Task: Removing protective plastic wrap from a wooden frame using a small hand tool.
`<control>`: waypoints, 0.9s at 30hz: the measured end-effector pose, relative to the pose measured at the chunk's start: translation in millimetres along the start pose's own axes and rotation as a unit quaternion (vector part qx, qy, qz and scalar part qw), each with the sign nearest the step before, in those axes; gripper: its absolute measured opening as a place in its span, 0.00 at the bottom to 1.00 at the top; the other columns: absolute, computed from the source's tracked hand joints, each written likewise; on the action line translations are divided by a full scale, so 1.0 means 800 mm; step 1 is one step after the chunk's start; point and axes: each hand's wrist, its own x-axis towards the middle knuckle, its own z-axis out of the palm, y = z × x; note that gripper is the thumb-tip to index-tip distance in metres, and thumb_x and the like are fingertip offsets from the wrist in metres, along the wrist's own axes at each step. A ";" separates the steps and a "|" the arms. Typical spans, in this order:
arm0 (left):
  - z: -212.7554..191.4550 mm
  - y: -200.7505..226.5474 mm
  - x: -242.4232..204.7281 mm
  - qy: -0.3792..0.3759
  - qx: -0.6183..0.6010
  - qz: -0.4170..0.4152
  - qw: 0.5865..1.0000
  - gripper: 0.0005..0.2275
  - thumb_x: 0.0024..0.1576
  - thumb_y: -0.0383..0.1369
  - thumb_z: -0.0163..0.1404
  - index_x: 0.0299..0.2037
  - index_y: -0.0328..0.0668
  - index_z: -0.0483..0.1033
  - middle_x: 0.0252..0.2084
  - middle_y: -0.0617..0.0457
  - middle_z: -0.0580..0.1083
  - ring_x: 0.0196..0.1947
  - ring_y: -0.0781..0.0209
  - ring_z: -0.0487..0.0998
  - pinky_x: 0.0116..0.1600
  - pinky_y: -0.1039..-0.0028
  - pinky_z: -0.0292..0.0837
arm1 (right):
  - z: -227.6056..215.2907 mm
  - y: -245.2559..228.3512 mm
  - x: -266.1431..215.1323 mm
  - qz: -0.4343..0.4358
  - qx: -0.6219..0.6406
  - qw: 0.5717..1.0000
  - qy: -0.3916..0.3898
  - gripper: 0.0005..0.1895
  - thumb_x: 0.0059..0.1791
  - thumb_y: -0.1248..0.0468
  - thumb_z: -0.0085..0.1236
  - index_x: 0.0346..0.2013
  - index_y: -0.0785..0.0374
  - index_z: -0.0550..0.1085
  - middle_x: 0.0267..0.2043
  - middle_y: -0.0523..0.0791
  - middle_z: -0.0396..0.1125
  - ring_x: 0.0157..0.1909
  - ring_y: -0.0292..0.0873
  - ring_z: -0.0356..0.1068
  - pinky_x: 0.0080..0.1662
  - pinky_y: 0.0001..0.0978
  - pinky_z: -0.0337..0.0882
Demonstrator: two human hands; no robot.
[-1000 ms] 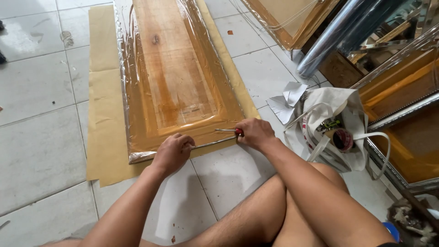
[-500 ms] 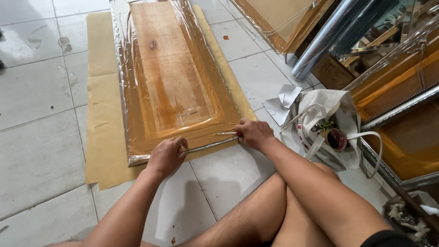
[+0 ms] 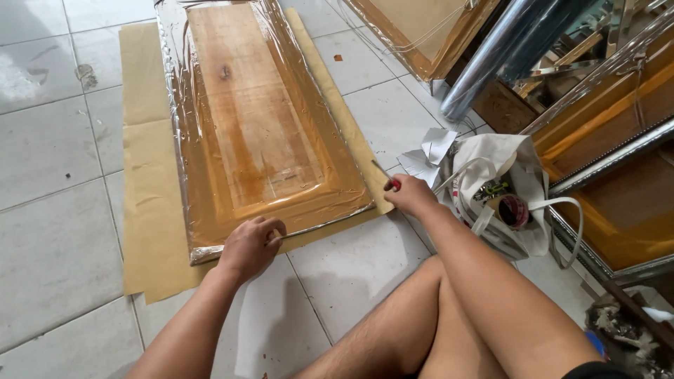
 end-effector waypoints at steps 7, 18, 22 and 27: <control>0.006 0.001 0.001 -0.021 0.031 0.002 0.999 0.07 0.64 0.38 0.57 0.46 0.67 0.88 0.47 0.58 0.80 0.53 0.52 0.81 0.60 0.62 0.79 | 0.011 -0.042 -0.026 0.084 0.081 0.993 -0.036 0.26 0.39 0.38 0.78 0.40 0.51 0.89 0.46 0.47 0.84 0.53 0.51 0.83 0.39 0.41 0.87; 0.018 -0.007 0.007 -0.004 0.049 0.008 0.999 0.07 0.64 0.39 0.57 0.46 0.71 0.87 0.47 0.60 0.80 0.52 0.53 0.81 0.59 0.62 0.80 | -0.025 -0.093 -0.063 0.028 -0.060 0.997 -0.040 0.30 0.44 0.40 0.66 0.51 0.57 0.86 0.58 0.51 0.81 0.66 0.55 0.78 0.60 0.51 0.82; 0.023 -0.012 0.007 0.003 0.045 0.006 0.999 0.07 0.63 0.38 0.57 0.46 0.70 0.87 0.47 0.60 0.80 0.52 0.53 0.81 0.59 0.62 0.80 | 0.004 -0.060 -0.029 0.029 0.011 0.999 -0.042 0.35 0.42 0.39 0.66 0.53 0.62 0.85 0.61 0.54 0.79 0.70 0.58 0.75 0.65 0.55 0.78; 0.022 -0.010 0.004 0.006 0.046 0.013 0.999 0.07 0.65 0.37 0.57 0.46 0.69 0.87 0.48 0.57 0.80 0.51 0.51 0.82 0.58 0.60 0.81 | 0.056 -0.015 0.043 0.122 0.273 0.948 -0.113 0.17 0.46 0.57 0.68 0.34 0.72 0.80 0.25 0.55 0.71 0.23 0.48 0.75 0.28 0.41 0.79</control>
